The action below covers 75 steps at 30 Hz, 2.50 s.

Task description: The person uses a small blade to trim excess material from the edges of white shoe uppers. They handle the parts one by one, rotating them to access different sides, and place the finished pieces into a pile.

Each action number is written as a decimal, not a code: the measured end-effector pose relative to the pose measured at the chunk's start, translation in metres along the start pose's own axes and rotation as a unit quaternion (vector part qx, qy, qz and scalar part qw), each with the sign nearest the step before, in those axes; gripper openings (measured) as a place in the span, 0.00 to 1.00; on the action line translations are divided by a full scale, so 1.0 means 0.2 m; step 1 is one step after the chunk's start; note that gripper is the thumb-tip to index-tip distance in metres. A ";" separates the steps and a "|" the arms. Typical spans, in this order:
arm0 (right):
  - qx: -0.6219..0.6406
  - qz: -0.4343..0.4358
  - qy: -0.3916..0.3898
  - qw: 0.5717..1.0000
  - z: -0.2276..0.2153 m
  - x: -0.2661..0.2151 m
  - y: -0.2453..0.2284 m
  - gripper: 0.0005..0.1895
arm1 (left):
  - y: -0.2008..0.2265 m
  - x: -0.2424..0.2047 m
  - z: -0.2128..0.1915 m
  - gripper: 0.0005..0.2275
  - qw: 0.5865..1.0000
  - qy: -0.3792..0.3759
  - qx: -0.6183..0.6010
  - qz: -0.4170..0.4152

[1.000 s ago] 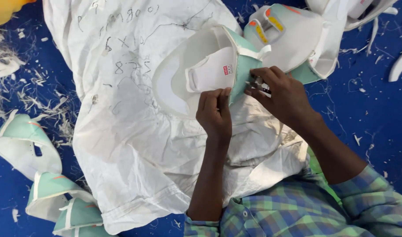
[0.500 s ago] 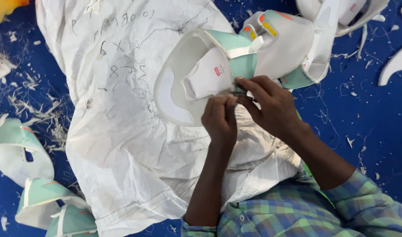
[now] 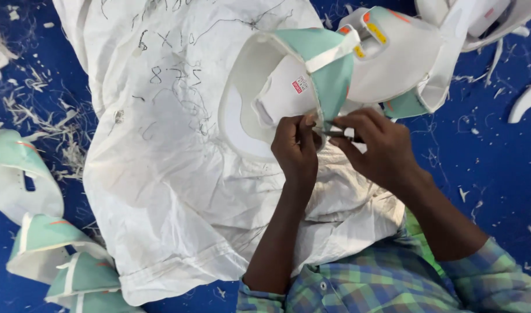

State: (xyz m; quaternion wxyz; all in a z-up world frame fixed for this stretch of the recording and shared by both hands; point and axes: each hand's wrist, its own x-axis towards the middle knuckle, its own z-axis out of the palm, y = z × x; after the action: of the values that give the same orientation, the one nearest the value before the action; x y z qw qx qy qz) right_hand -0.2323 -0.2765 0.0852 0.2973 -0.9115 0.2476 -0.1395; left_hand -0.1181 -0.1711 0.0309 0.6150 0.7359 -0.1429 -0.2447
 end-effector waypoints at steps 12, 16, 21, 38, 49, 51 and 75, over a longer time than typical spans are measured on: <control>-0.117 -0.047 0.037 0.991 0.02 0.03 -0.04 0.11 | -0.06 -0.02 0.03 0.09 0.993 -0.022 0.036 0.109; -0.065 -0.010 0.019 0.998 0.04 0.03 -0.05 0.10 | -0.10 -0.03 0.01 0.09 0.996 -0.027 0.010 0.079; -0.038 -0.006 0.026 0.999 0.07 0.01 -0.02 0.09 | -0.12 0.00 0.02 0.09 0.987 -0.080 -0.135 -0.020; 0.200 0.166 0.043 0.965 0.21 -0.01 0.22 0.25 | -0.31 0.04 -0.84 0.03 0.977 0.135 -0.168 -0.012; 0.232 0.167 0.144 0.948 0.24 -0.06 0.35 0.10 | -0.66 0.12 -0.87 0.19 0.996 0.008 0.000 -0.089; 0.223 0.138 0.158 0.952 0.29 -0.06 0.38 0.12 | -0.42 0.10 -0.57 0.21 0.935 -0.071 -0.117 -0.328; 0.529 0.217 0.014 0.820 0.21 0.01 0.28 0.21 | -0.57 0.05 -0.54 0.24 0.901 0.020 -0.296 -0.317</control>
State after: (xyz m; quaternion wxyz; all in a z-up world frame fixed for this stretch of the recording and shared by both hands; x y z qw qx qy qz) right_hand -0.2343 -0.2984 0.0185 0.7531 -0.5342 0.3314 -0.1941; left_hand -0.0624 -0.0627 -0.0677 0.6968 0.5312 0.1898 -0.4430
